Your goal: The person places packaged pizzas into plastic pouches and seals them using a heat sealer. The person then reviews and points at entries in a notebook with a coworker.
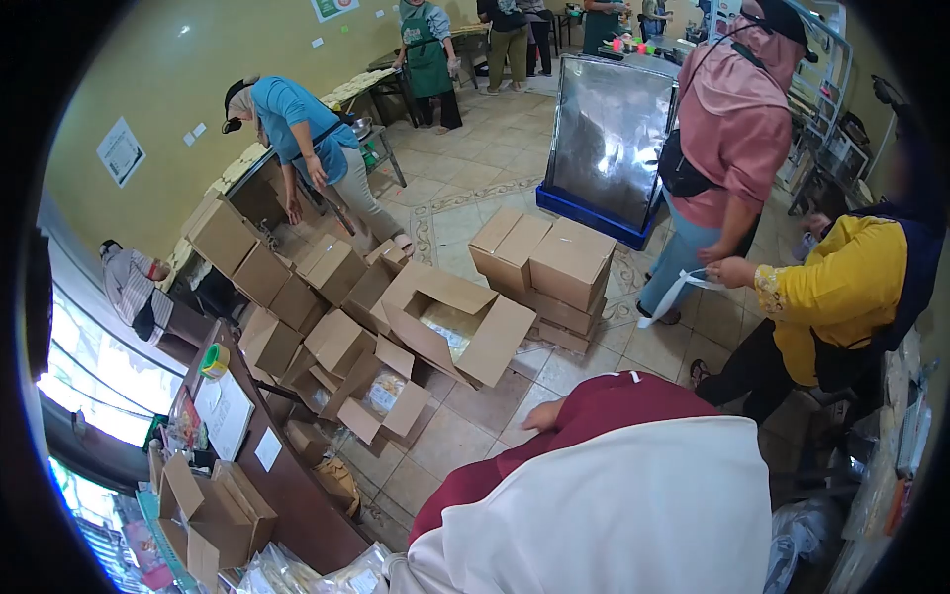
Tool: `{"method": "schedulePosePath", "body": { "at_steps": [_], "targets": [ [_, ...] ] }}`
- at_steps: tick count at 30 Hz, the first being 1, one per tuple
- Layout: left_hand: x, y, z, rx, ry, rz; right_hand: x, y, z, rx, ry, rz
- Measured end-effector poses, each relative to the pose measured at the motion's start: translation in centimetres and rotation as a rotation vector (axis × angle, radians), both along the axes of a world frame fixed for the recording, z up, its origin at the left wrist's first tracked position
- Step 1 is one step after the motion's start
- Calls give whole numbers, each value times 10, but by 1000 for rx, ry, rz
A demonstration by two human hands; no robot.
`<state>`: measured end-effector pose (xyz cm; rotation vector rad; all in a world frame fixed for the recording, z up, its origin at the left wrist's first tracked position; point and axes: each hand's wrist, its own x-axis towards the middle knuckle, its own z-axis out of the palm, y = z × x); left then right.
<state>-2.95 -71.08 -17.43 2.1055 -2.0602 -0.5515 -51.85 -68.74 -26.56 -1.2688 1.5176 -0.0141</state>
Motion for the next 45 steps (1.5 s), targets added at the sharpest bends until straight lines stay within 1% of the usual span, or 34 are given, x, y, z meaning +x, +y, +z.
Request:
{"method": "schedulePosePath", "body": {
  "at_steps": [4, 7, 20, 31, 33, 35, 38, 39, 40, 41, 42, 44, 45],
  "targets": [
    [6, 1, -1, 5, -4, 8, -54, 33, 5, 159, 293, 93],
    [11, 2, -1, 11, -9, 3, -57, 49, 10, 245, 391, 74],
    [27, 6, -1, 27, -20, 18, -41, 35, 15, 259, 471, 36],
    [55, 32, -1, 13, -26, 85, -40, 13, 13, 249, 553, 128],
    [69, 48, 1, 5, -23, 118, -38, 5, 12, 246, 586, 185],
    [88, 84, 4, 2, -18, 191, -34, -3, 4, 240, 653, 307],
    [104, 167, 9, -16, -3, 342, -14, -26, -11, 145, 812, 629],
    [102, 197, 13, -23, 3, 392, 6, -42, 13, 74, 819, 739],
    [99, 228, 13, -31, 4, 442, 27, -63, 41, 29, 705, 844],
    [90, 256, 18, -46, 3, 487, 55, -79, 56, -24, 671, 808],
    [82, 274, 20, -62, 2, 520, 84, -94, 59, -70, 639, 757],
    [65, 297, 24, -112, -28, 572, 133, -122, 55, -269, 323, 766],
    [57, 297, 26, -178, -114, 572, 158, -132, 54, -339, 155, 747]
  ]
}}
